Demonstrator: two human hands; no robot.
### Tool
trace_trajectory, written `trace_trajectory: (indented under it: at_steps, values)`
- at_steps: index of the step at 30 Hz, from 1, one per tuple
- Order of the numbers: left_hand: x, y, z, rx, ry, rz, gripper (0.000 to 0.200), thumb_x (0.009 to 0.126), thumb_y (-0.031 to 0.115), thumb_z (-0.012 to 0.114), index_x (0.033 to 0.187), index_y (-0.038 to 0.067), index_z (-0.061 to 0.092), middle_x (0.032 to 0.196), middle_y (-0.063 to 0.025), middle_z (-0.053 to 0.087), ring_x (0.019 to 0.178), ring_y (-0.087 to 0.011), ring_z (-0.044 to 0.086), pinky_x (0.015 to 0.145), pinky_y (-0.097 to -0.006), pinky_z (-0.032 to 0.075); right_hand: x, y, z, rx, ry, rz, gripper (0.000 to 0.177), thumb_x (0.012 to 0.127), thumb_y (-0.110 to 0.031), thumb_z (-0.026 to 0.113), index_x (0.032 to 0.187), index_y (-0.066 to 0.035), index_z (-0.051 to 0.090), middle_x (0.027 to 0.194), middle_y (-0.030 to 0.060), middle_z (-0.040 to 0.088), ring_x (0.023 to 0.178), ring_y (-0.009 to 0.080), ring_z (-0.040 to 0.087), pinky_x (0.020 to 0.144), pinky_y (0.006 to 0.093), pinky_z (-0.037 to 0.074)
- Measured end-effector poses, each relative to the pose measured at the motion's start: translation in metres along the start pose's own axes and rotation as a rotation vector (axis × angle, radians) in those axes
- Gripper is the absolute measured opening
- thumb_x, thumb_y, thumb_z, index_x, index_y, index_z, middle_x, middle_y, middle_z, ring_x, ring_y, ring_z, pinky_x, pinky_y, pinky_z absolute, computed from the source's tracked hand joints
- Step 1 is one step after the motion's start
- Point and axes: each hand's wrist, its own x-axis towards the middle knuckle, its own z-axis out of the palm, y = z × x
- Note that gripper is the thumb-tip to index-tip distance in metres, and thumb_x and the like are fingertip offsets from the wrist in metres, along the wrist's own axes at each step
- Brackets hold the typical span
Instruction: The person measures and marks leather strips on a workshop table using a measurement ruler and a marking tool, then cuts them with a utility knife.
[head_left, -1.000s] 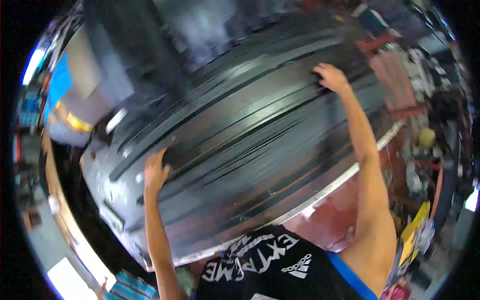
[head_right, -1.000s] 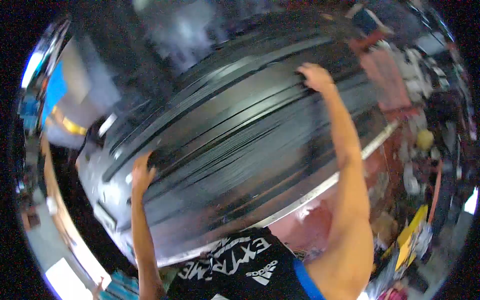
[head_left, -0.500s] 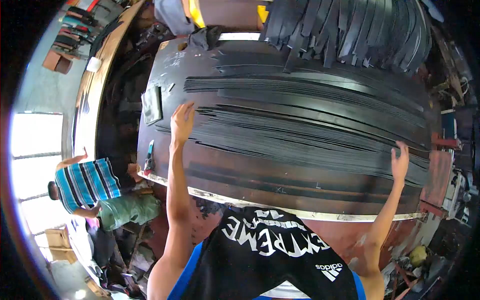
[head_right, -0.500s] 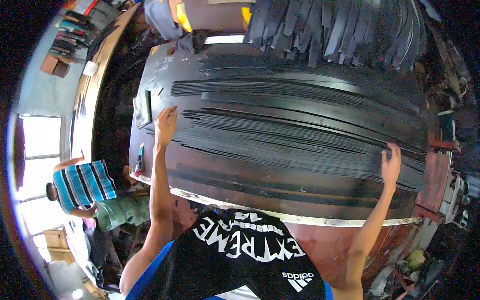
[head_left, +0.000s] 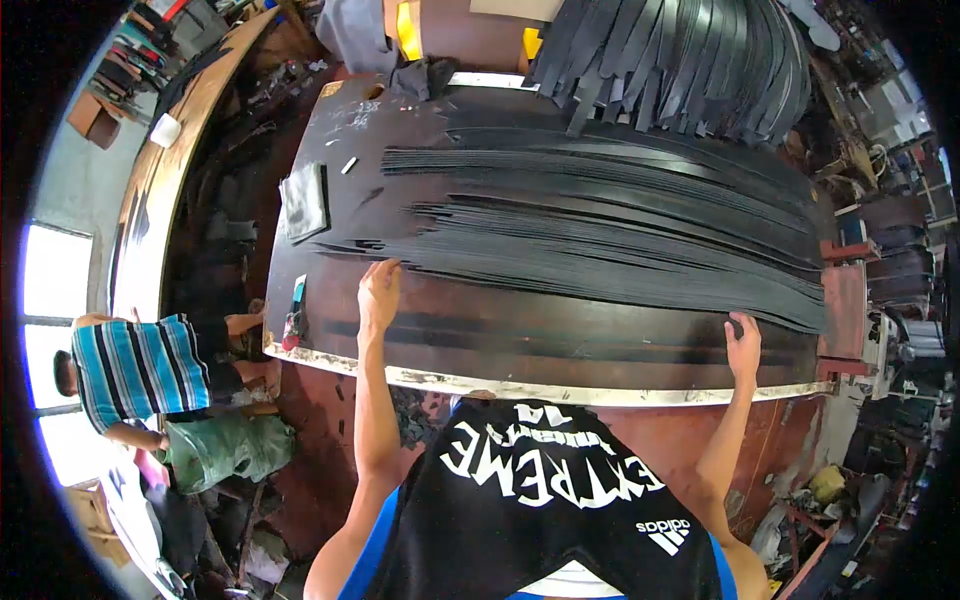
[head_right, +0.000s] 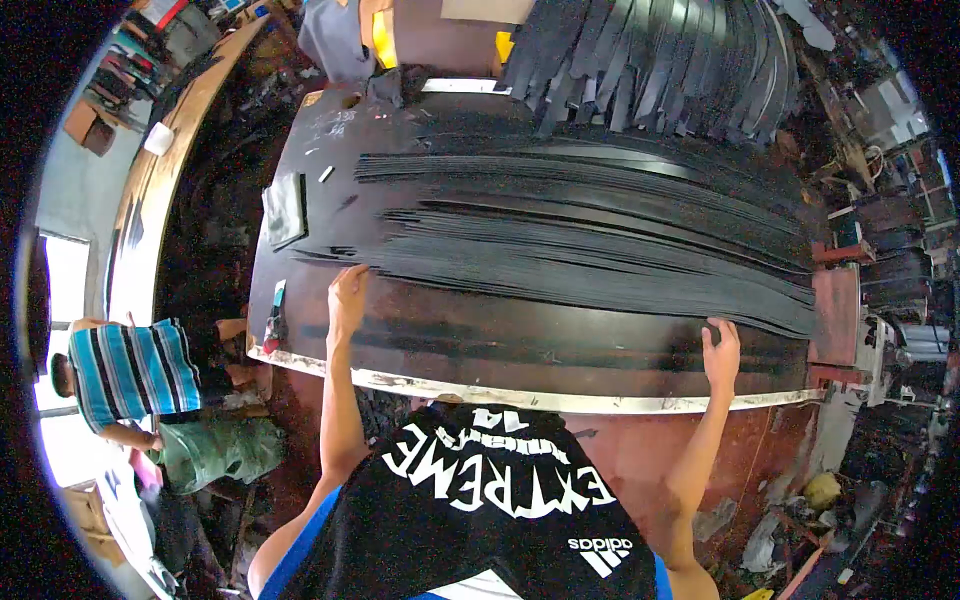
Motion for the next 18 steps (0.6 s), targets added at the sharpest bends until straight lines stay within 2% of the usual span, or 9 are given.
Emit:
trace_trajectory:
  at_steps: [1, 6, 8, 9, 10, 15, 18]
  values:
    - [0.001, -0.003, -0.002, -0.001, 0.002, 0.041, 0.017, 0.091, 0.011, 0.062, 0.104, 0.003, 0.070, 0.090, -0.0154, 0.068, 0.081, -0.0339, 0.066, 0.074, -0.0407, 0.052, -0.008, -0.001, 0.001, -0.019, -0.007, 0.013, 0.022, 0.090, -0.010, 0.067, 0.110, -0.002, 0.065, 0.113, 0.0153, 0.065, 0.109, 0.0371, 0.060, 0.095, 0.0407, 0.046]
    - [0.004, -0.005, -0.017, -0.046, -0.022, -0.003, 0.016, 0.091, 0.010, 0.063, 0.104, 0.004, 0.070, 0.090, -0.0142, 0.067, 0.081, -0.0344, 0.066, 0.073, -0.0407, 0.052, -0.047, -0.020, 0.018, -0.015, -0.058, 0.084, 0.021, 0.089, -0.011, 0.067, 0.108, -0.002, 0.066, 0.109, 0.0157, 0.066, 0.103, 0.0360, 0.062, 0.091, 0.0407, 0.049]
    - [0.001, -0.004, -0.023, -0.047, -0.059, -0.004, 0.016, 0.090, 0.010, 0.064, 0.103, 0.004, 0.070, 0.090, -0.0142, 0.067, 0.082, -0.0340, 0.066, 0.073, -0.0410, 0.052, -0.064, -0.020, 0.029, -0.007, -0.103, 0.018, 0.021, 0.089, -0.012, 0.068, 0.107, -0.001, 0.067, 0.109, 0.0167, 0.066, 0.103, 0.0356, 0.063, 0.090, 0.0406, 0.049]
    - [0.000, -0.005, -0.026, -0.002, -0.054, 0.049, 0.017, 0.090, 0.010, 0.064, 0.105, 0.005, 0.070, 0.091, -0.0141, 0.067, 0.085, -0.0339, 0.066, 0.075, -0.0413, 0.052, -0.073, -0.031, 0.033, -0.004, -0.096, 0.049, 0.020, 0.089, -0.011, 0.067, 0.106, 0.000, 0.067, 0.109, 0.0173, 0.066, 0.104, 0.0359, 0.063, 0.091, 0.0407, 0.049]
    - [-0.003, -0.014, -0.021, -0.002, 0.014, 0.147, 0.016, 0.091, 0.008, 0.064, 0.105, 0.003, 0.070, 0.092, -0.0160, 0.068, 0.085, -0.0335, 0.067, 0.075, -0.0394, 0.052, -0.079, -0.036, 0.036, -0.028, -0.101, -0.005, 0.021, 0.089, -0.010, 0.067, 0.107, 0.001, 0.066, 0.109, 0.0175, 0.066, 0.105, 0.0366, 0.062, 0.091, 0.0406, 0.049]
    - [-0.019, 0.004, -0.034, -0.058, -0.105, 0.155, 0.015, 0.092, 0.004, 0.060, 0.103, 0.001, 0.069, 0.093, -0.0155, 0.066, 0.087, -0.0361, 0.063, 0.077, -0.0424, 0.051, -0.110, -0.067, 0.040, 0.002, -0.096, 0.015, 0.021, 0.089, -0.011, 0.067, 0.107, 0.000, 0.065, 0.108, 0.0173, 0.066, 0.104, 0.0380, 0.062, 0.090, 0.0421, 0.049]
    - [-0.040, 0.000, -0.019, -0.054, -0.171, 0.241, 0.014, 0.092, 0.004, 0.060, 0.102, 0.002, 0.069, 0.093, -0.0153, 0.066, 0.086, -0.0363, 0.063, 0.077, -0.0423, 0.051, -0.123, -0.080, 0.042, -0.035, -0.116, 0.038, 0.022, 0.089, -0.012, 0.067, 0.108, 0.000, 0.066, 0.108, 0.0175, 0.066, 0.104, 0.0377, 0.062, 0.091, 0.0411, 0.049]
